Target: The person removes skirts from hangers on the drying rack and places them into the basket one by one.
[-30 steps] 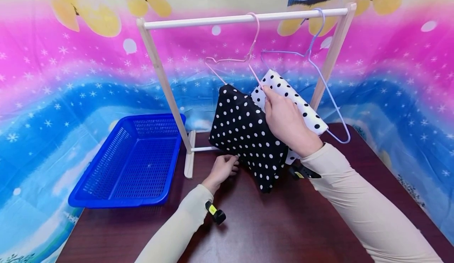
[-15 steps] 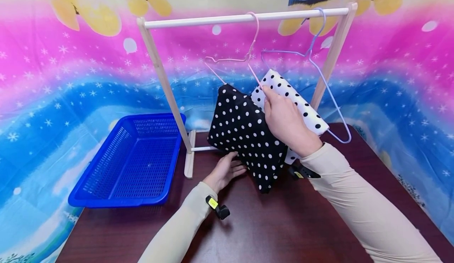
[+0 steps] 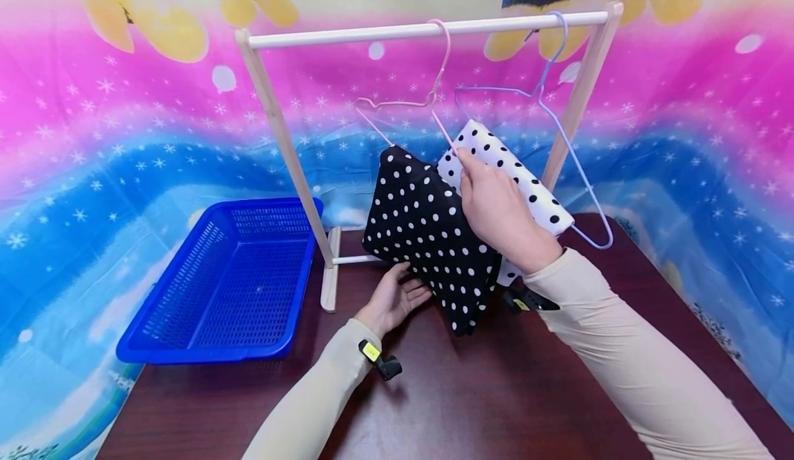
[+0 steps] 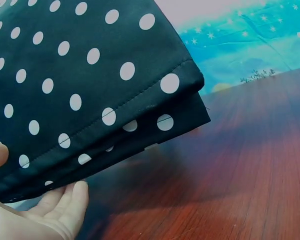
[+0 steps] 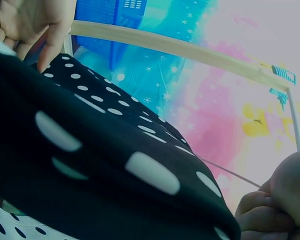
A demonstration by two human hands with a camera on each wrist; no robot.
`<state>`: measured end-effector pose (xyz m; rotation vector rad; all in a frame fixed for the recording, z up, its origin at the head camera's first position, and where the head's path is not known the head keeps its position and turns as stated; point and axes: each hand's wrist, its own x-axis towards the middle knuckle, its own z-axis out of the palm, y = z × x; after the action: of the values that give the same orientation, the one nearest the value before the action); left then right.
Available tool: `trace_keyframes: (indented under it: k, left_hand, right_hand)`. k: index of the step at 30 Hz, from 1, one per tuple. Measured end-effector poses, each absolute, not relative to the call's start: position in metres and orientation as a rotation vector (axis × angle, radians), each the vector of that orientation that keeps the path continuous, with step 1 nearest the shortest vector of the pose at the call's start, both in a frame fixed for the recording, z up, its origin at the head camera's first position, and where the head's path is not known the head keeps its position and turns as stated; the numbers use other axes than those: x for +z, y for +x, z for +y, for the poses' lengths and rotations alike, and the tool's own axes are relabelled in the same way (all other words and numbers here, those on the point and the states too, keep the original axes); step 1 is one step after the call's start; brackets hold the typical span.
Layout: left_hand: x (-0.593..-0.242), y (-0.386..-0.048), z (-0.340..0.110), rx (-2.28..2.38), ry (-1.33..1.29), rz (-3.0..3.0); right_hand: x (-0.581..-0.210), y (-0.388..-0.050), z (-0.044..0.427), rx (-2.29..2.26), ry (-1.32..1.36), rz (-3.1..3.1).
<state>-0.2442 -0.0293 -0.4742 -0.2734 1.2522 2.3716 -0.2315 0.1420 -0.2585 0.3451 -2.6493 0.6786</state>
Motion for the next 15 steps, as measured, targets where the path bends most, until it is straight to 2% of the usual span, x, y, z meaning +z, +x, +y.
trace_keyframes:
  k: [15]
  left_hand:
    - [-0.4746,-0.2427,-0.0363,2.397,-0.2,1.176]
  right_hand:
    - [-0.2565,-0.2315,0.1432,0.7,0.338,-2.682]
